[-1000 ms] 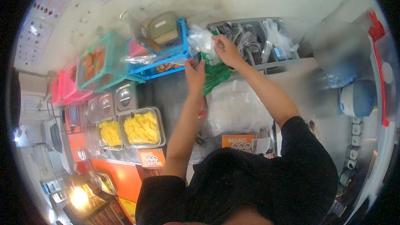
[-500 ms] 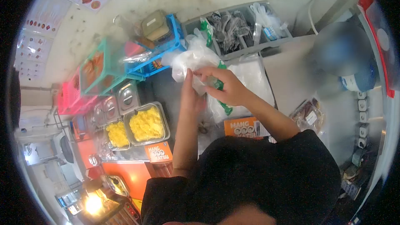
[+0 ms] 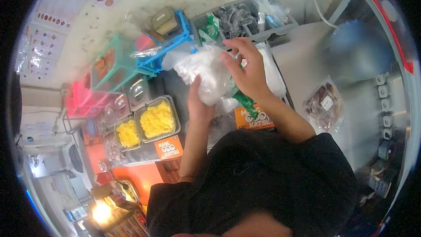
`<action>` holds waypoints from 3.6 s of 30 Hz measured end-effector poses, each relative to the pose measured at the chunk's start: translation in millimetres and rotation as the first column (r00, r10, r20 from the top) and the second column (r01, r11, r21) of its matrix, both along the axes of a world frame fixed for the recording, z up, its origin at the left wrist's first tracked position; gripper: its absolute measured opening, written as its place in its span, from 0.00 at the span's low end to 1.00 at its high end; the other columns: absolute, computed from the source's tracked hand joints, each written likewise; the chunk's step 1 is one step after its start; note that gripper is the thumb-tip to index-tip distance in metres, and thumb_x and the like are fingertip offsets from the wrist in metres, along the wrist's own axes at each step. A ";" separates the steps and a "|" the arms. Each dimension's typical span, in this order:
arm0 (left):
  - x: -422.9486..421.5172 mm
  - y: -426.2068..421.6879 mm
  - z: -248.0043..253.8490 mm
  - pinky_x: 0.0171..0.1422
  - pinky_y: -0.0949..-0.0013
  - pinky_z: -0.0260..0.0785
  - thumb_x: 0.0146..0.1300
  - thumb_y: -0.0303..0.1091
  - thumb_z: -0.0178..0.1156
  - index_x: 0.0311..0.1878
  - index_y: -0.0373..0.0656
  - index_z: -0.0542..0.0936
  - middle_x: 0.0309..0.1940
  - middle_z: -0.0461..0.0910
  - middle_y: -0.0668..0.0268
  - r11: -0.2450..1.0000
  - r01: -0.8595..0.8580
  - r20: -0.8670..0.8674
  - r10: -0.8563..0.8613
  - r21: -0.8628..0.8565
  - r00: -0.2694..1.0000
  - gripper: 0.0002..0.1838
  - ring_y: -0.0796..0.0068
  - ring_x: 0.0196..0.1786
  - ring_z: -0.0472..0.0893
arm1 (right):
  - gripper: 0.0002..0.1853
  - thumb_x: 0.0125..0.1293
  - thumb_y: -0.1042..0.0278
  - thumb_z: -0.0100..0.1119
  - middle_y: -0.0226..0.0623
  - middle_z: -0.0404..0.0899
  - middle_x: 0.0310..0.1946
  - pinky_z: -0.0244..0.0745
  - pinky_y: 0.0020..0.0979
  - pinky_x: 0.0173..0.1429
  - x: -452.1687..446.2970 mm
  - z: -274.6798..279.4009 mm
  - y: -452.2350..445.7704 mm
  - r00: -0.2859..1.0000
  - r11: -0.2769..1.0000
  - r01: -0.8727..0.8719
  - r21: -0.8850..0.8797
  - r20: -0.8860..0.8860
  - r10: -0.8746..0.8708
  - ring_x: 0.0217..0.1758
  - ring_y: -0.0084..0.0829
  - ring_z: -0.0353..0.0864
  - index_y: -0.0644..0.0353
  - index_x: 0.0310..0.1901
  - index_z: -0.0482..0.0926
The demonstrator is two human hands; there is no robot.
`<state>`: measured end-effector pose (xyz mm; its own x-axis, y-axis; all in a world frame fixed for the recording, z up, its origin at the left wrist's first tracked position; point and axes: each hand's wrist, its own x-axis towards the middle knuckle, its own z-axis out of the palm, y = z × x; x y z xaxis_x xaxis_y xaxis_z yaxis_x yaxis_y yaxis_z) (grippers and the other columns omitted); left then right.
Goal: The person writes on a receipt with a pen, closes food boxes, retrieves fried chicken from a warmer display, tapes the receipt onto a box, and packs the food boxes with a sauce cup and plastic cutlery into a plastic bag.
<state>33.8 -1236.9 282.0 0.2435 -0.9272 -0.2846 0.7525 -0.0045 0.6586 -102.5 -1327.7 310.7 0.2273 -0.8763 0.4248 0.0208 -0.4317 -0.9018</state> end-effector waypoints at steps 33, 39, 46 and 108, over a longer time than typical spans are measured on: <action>-24.7 30.5 7.8 0.62 0.64 0.72 0.74 0.37 0.58 0.66 0.35 0.71 0.58 0.78 0.60 0.998 -0.058 0.233 0.049 0.031 0.971 0.23 0.69 0.58 0.79 | 0.06 0.61 0.73 0.65 0.36 0.84 0.35 0.73 0.39 0.47 -13.5 20.6 23.3 0.941 0.794 0.048 -0.606 -0.238 -0.239 0.42 0.40 0.80 0.60 0.40 0.85; -24.6 25.6 6.2 0.63 0.63 0.71 0.76 0.38 0.55 0.66 0.34 0.70 0.58 0.78 0.59 0.997 -0.070 0.260 0.056 0.044 0.964 0.22 0.68 0.59 0.78 | 0.08 0.58 0.79 0.66 0.38 0.84 0.35 0.75 0.36 0.46 -16.1 21.5 18.9 0.926 0.786 0.209 -0.581 -0.139 -0.350 0.41 0.41 0.80 0.63 0.40 0.86; -25.2 23.7 5.0 0.61 0.65 0.72 0.75 0.39 0.56 0.64 0.34 0.72 0.57 0.78 0.59 0.993 -0.093 0.296 0.068 0.071 0.953 0.22 0.70 0.57 0.79 | 0.11 0.56 0.66 0.72 0.37 0.82 0.42 0.72 0.42 0.52 -10.1 24.9 15.1 0.960 0.862 0.049 -0.505 -0.215 -0.180 0.46 0.42 0.78 0.59 0.39 0.85; 145.1 -274.5 -148.6 0.69 0.59 0.67 0.65 0.58 0.64 0.69 0.32 0.67 0.65 0.73 0.50 0.964 -0.070 0.574 -0.094 0.257 0.814 0.42 0.57 0.65 0.75 | 0.11 0.60 0.70 0.60 0.49 0.79 0.49 0.70 0.48 0.60 -16.3 -224.8 -19.0 0.683 0.976 -0.184 -0.114 -0.729 0.043 0.56 0.51 0.77 0.62 0.44 0.79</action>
